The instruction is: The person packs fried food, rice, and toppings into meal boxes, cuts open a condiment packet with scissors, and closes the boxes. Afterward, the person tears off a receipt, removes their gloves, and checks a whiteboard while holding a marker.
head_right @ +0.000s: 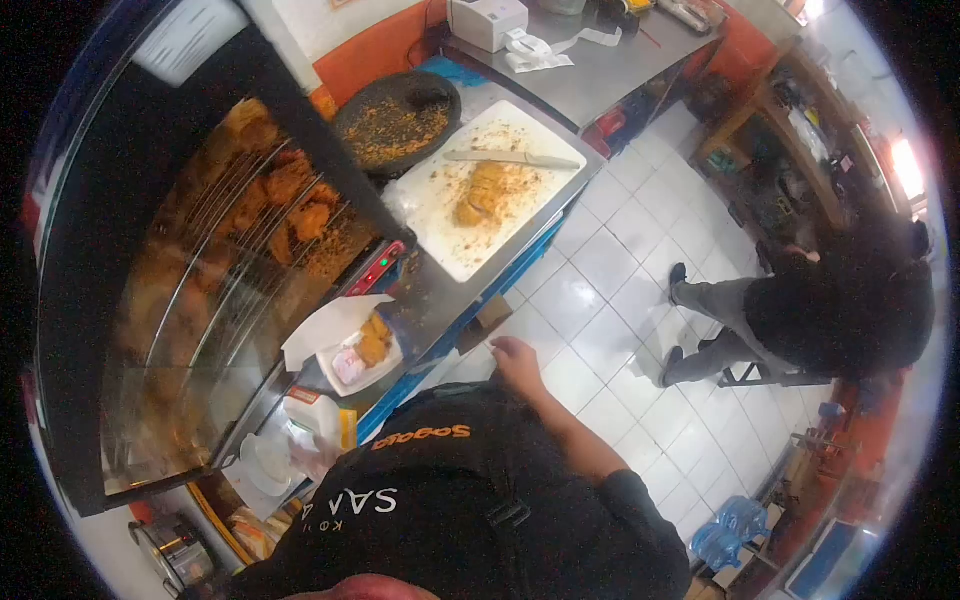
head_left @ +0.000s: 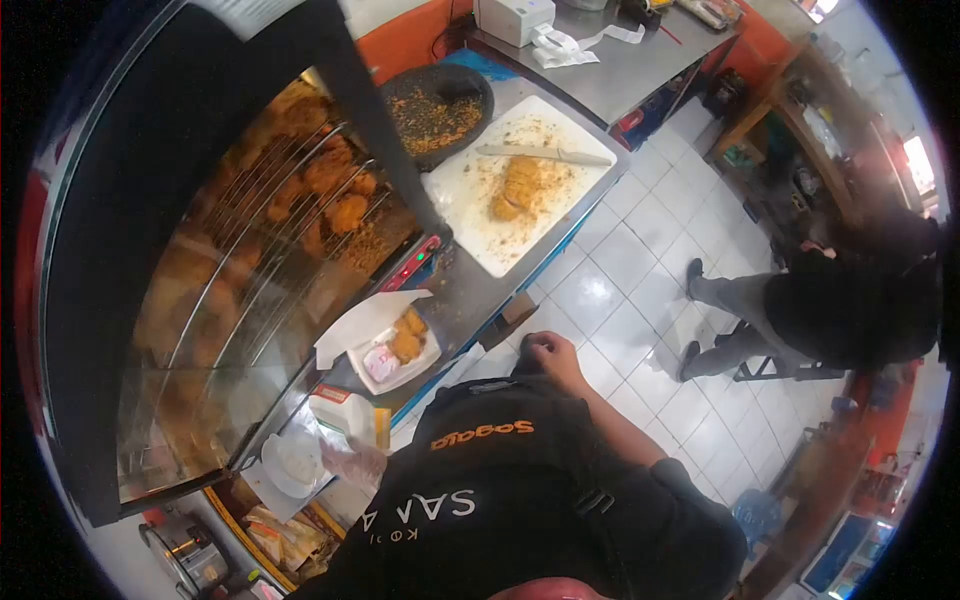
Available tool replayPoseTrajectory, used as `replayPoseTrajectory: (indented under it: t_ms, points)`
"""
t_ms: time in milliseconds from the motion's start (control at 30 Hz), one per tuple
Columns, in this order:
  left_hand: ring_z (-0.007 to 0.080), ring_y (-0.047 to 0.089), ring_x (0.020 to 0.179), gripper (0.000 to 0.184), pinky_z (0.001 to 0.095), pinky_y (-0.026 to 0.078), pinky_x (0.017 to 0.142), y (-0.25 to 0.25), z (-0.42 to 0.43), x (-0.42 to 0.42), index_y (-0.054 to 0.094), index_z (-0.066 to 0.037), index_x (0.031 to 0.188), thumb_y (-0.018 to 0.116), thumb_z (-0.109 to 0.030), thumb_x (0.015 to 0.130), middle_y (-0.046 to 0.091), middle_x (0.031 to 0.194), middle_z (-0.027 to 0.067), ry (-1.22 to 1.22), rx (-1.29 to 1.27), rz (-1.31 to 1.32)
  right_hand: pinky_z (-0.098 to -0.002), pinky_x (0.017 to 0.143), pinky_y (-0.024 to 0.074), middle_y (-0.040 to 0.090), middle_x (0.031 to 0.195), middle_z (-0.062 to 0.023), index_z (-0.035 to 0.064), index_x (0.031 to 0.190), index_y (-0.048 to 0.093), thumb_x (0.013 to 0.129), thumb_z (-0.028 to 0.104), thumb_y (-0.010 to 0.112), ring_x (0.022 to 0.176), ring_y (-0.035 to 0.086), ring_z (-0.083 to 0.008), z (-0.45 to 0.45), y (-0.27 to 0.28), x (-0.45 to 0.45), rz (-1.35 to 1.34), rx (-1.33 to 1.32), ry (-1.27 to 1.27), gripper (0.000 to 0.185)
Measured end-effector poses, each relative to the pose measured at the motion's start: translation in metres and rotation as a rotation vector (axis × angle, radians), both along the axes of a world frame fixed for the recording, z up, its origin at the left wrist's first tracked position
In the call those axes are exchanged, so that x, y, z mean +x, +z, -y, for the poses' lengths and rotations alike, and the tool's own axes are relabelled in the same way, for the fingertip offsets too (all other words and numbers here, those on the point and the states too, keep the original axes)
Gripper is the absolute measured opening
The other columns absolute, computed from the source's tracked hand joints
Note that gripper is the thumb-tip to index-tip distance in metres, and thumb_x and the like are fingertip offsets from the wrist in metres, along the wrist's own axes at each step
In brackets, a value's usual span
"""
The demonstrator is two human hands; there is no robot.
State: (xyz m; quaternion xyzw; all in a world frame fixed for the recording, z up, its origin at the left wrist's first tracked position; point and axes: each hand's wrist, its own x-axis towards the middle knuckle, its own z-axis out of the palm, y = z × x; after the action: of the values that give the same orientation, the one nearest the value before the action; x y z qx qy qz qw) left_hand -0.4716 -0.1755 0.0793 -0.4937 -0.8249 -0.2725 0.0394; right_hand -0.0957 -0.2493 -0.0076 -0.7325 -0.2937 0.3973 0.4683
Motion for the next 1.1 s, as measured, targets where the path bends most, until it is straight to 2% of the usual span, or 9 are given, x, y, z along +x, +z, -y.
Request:
replayPoseTrajectory:
  t_ms: [133,167,267,400,567,667,767,1033,1100]
  points:
    - [0.0369,0.054,0.11,0.045,0.0488,0.041,0.096,0.044,-0.063,0.117,0.058,-0.004,0.126,0.057,-0.02,0.084,0.058,0.116,0.0211,-0.761,0.297,-0.018,-0.0366,0.081,0.0522,0.071,0.092,-0.0172,-0.0004,0.105,0.068,0.084,0.013,0.059,0.087,0.068,-0.0274,0.015,-0.005,0.059,0.011,-0.12,-0.089,0.026]
    - [0.0358,0.054,0.111,0.047,0.0466,0.041,0.097,0.063,-0.084,0.157,0.058,-0.004,0.125,0.059,-0.014,0.079,0.059,0.118,0.0189,-1.001,0.011,0.039,-0.036,0.078,0.0525,0.071,0.091,-0.0172,-0.0004,0.105,0.068,0.083,0.013,0.06,0.084,0.068,-0.0265,0.015,-0.004,0.069,0.003,-0.146,-0.103,0.026]
    - [0.0382,0.046,0.125,0.066,0.0479,0.04,0.103,0.072,-0.132,0.294,0.043,-0.008,0.141,0.059,-0.002,0.077,0.046,0.14,0.0186,-1.578,-0.141,-0.217,-0.0336,0.074,0.0524,0.071,0.089,-0.015,0.0001,0.105,0.068,0.083,0.013,0.061,0.077,0.067,-0.0224,0.014,-0.007,0.104,-0.056,-0.116,-0.165,0.026]
    - [0.0378,0.033,0.139,0.086,0.0458,0.037,0.108,-0.029,-0.227,0.427,0.018,-0.021,0.155,0.065,-0.015,0.083,0.022,0.158,0.0143,-1.54,0.018,-0.931,-0.0289,0.066,0.0508,0.07,0.092,-0.0089,0.0011,0.108,0.067,0.084,0.012,0.062,0.071,0.063,-0.0148,0.027,-0.009,0.149,0.04,-0.032,-0.218,0.027]
    - [0.0379,0.024,0.144,0.105,0.0454,0.032,0.112,-0.047,-0.31,0.51,0.018,-0.029,0.154,0.082,-0.028,0.071,0.014,0.16,0.0127,-1.716,-0.577,-1.104,-0.028,0.064,0.0499,0.069,0.094,-0.0094,0.0023,0.109,0.067,0.084,0.012,0.063,0.072,0.063,-0.0148,0.09,-0.011,0.185,0.017,-0.042,-0.406,0.027]
    - [0.0392,0.019,0.145,0.108,0.0458,0.023,0.118,0.047,-0.267,0.52,0.015,-0.025,0.155,0.082,-0.033,0.07,0.015,0.16,0.0144,-1.729,-0.769,-1.307,-0.0281,0.062,0.0491,0.069,0.092,-0.0096,0.0021,0.109,0.067,0.083,0.012,0.064,0.071,0.062,-0.015,0.142,-0.032,0.189,-0.001,-0.047,-0.544,0.027]
    - [0.0402,0.019,0.145,0.126,0.0462,0.024,0.117,0.028,-0.272,0.521,0.02,-0.026,0.154,0.092,-0.034,0.051,0.018,0.158,0.0161,-1.764,-0.656,-1.324,-0.0278,0.06,0.0479,0.068,0.09,-0.0096,0.0021,0.107,0.067,0.081,0.01,0.063,0.069,0.061,-0.015,0.172,-0.045,0.184,-0.053,-0.129,-0.665,0.028]
    - [0.0397,0.035,0.136,0.108,0.0435,0.037,0.11,-0.033,-0.307,0.523,0.038,-0.024,0.147,0.091,-0.033,0.052,0.027,0.151,0.0191,-1.792,-0.632,-1.155,-0.0269,0.057,0.0462,0.068,0.089,-0.0095,0.0006,0.105,0.067,0.078,0.01,0.061,0.065,0.059,-0.0141,0.17,-0.055,0.19,-0.13,-0.193,-0.706,0.028]
    - [0.0391,0.036,0.135,0.097,0.0429,0.039,0.108,0.004,-0.281,0.525,0.042,-0.023,0.144,0.088,-0.032,0.059,0.031,0.149,0.0187,-1.811,-0.552,-1.209,-0.0266,0.057,0.0461,0.068,0.088,-0.0095,0.0003,0.105,0.067,0.079,0.01,0.061,0.065,0.059,-0.0139,0.164,-0.056,0.193,-0.124,-0.179,-0.695,0.028]
